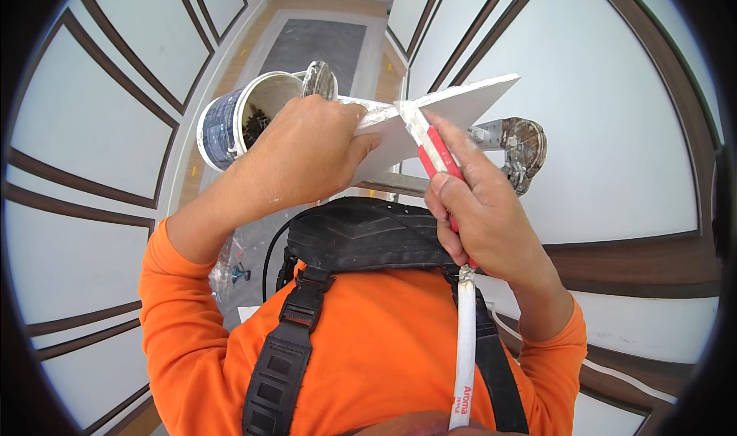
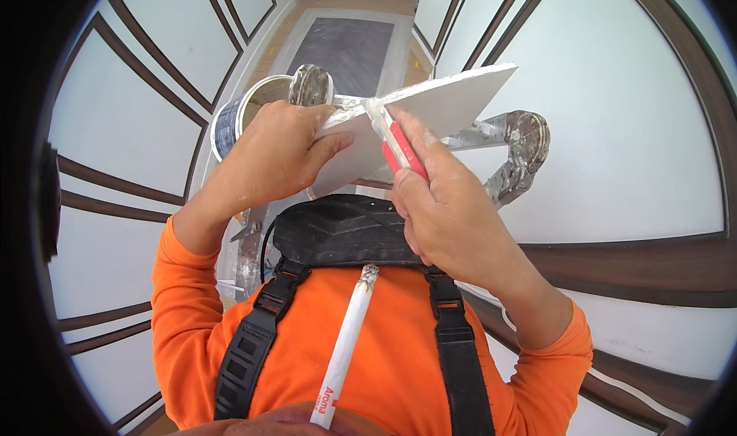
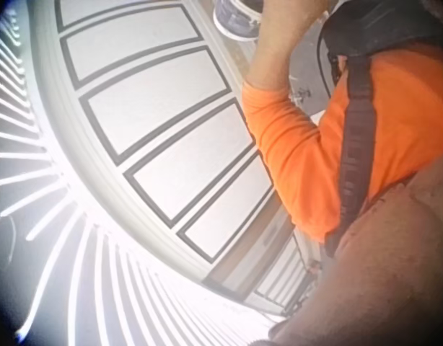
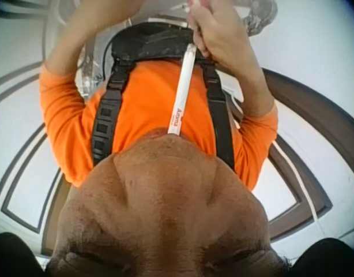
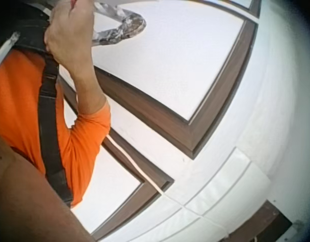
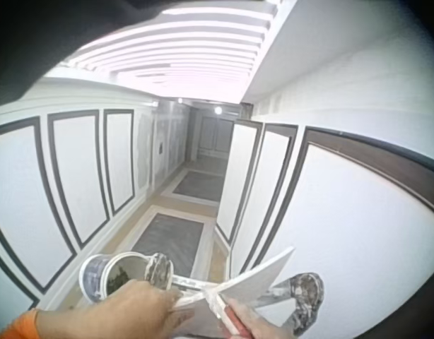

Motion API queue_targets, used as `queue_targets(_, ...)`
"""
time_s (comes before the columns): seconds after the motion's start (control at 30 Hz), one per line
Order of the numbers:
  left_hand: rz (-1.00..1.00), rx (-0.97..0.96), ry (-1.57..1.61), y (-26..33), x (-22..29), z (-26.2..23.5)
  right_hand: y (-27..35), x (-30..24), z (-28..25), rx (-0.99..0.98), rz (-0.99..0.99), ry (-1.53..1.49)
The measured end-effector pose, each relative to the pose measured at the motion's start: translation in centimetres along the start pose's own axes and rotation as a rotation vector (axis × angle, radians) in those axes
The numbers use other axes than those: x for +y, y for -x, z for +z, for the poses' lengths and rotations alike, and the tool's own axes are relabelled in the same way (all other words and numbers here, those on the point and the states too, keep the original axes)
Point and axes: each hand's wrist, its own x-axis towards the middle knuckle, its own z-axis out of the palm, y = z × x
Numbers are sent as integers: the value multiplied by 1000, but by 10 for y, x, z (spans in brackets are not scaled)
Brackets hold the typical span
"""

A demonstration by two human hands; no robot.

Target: The person cuts a white rectangular panel with a utility knife, then positions and secures it to the ceiling using a screwdriver. They retrieve screws from a bucket attached to a ladder and fasten the panel into place.

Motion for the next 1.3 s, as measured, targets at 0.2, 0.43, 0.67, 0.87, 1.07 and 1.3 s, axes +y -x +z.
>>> queue_targets(0.2, 242, 167, 253, 14, -21, 9, -1, 9, -1, 6, -45, 103)
queue_targets(0.43, 173, 161, 240, 13, -25, 12, -11, -2, 5, -49, 40, 11)
queue_targets(0.67, 167, 141, 227, 15, -18, 7, -3, 0, 4, -67, 70, -72)
queue_targets(0.87, 122, 145, 242, 17, -16, 10, -16, 13, -3, 62, -299, 563)
queue_targets(1.07, 134, 139, 277, 19, -17, 10, -18, 39, 6, 321, -651, 1013)
queue_targets(1.3, 137, 132, 266, 20, -16, 12, -13, 38, 14, 332, -587, 1429)
